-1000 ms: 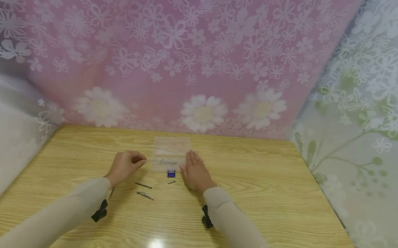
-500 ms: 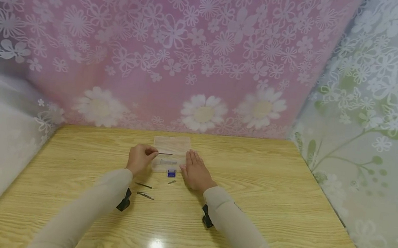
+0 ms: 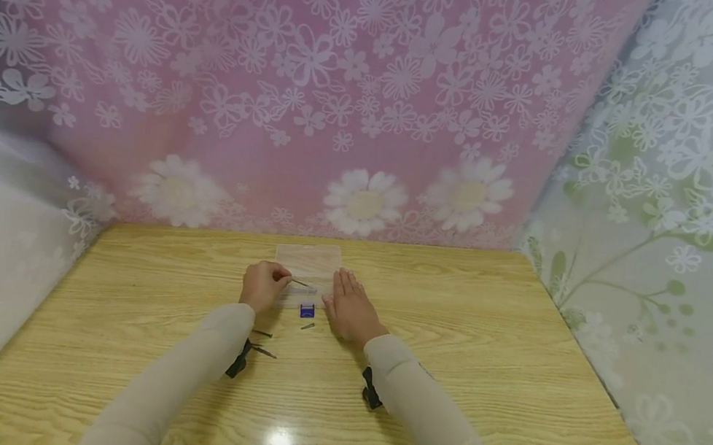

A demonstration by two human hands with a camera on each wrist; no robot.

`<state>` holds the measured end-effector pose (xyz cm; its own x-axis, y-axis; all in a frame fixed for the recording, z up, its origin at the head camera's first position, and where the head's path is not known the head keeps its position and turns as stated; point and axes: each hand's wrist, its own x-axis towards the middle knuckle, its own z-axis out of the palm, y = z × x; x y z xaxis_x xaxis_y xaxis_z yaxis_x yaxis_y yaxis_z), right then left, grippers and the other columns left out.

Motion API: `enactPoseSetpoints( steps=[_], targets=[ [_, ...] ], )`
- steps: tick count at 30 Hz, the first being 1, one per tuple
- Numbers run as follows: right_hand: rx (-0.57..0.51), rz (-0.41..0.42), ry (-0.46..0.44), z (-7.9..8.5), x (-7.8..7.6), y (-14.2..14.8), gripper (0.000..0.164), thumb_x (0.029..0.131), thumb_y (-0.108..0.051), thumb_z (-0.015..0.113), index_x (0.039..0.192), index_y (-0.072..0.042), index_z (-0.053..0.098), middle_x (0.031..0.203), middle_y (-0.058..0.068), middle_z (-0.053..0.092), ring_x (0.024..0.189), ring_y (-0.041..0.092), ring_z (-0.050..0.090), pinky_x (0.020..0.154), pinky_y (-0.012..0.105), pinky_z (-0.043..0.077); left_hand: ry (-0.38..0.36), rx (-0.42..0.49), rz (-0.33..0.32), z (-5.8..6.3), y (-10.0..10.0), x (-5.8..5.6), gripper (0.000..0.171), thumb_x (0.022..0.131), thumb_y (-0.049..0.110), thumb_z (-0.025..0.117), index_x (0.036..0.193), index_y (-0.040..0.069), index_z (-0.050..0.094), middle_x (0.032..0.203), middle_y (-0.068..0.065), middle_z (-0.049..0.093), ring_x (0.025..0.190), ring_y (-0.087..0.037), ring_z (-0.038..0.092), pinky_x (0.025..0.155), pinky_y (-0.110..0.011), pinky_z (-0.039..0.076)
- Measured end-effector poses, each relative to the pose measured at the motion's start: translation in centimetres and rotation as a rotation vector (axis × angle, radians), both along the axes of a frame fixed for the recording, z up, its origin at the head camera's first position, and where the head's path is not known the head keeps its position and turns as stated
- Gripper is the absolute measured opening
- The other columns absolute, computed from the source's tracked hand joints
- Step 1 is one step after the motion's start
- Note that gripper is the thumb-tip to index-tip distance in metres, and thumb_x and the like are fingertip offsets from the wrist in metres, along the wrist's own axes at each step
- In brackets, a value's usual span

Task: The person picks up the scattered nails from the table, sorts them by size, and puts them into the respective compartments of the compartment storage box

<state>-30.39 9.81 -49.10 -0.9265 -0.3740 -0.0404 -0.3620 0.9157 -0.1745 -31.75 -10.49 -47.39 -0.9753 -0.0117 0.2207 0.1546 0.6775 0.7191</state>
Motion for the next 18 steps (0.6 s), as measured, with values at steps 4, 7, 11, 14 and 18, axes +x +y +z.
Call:
enactPoseSetpoints(
  steps=[4,7,11,14,18],
  targets=[
    [0.000,0.002,0.002,0.12,0.05,0.04,0.065,0.105,-0.044,0.018,0.153,-0.002,0.005,0.160,0.014,0.005,0.147,0.027,0.002,0.118,0.042,0.009,-0.001,0.000,0.005,0.14,0.10,0.01,0.008,0.088,0.010,0.070,0.089,0.004,0.076,0.085,-0.010,0.072,0.075,-0.023,0.065,0.070,-0.039,0.054],
    [-0.003,0.006,0.001,0.16,0.04,0.09,0.065,0.105,-0.043,0.018,0.153,-0.002,0.005,0.160,0.014,0.005,0.147,0.027,0.002,0.118,0.042,0.008,-0.007,0.002,0.008,0.24,0.14,0.04,0.009,0.088,0.010,0.070,0.089,0.004,0.076,0.085,-0.010,0.072,0.076,-0.023,0.065,0.070,-0.039,0.054],
    [-0.009,0.005,-0.007,0.22,0.09,0.12,0.064,0.105,-0.042,0.019,0.153,-0.002,0.005,0.160,0.014,0.004,0.147,0.027,0.002,0.118,0.042,0.008,-0.012,0.000,0.005,0.41,0.19,0.15,0.009,0.088,0.010,0.070,0.090,0.003,0.076,0.085,-0.010,0.072,0.077,-0.023,0.065,0.071,-0.039,0.054],
    [-0.020,0.003,-0.007,0.24,0.13,0.11,0.064,0.106,-0.042,0.020,0.153,-0.002,0.005,0.160,0.014,0.005,0.147,0.027,0.002,0.118,0.042,0.008,-0.014,0.001,-0.006,0.50,0.16,0.19,0.010,0.088,0.010,0.070,0.091,0.003,0.076,0.086,-0.011,0.072,0.077,-0.023,0.065,0.070,-0.039,0.054],
    [-0.024,0.006,-0.001,0.22,0.15,0.08,0.064,0.106,-0.041,0.021,0.153,-0.001,0.006,0.160,0.014,0.006,0.147,0.027,0.002,0.118,0.042,0.008,-0.027,0.010,-0.017,0.51,-0.01,0.14,0.011,0.088,0.011,0.070,0.092,0.002,0.076,0.087,-0.011,0.072,0.078,-0.023,0.065,0.069,-0.039,0.054]
  ],
)
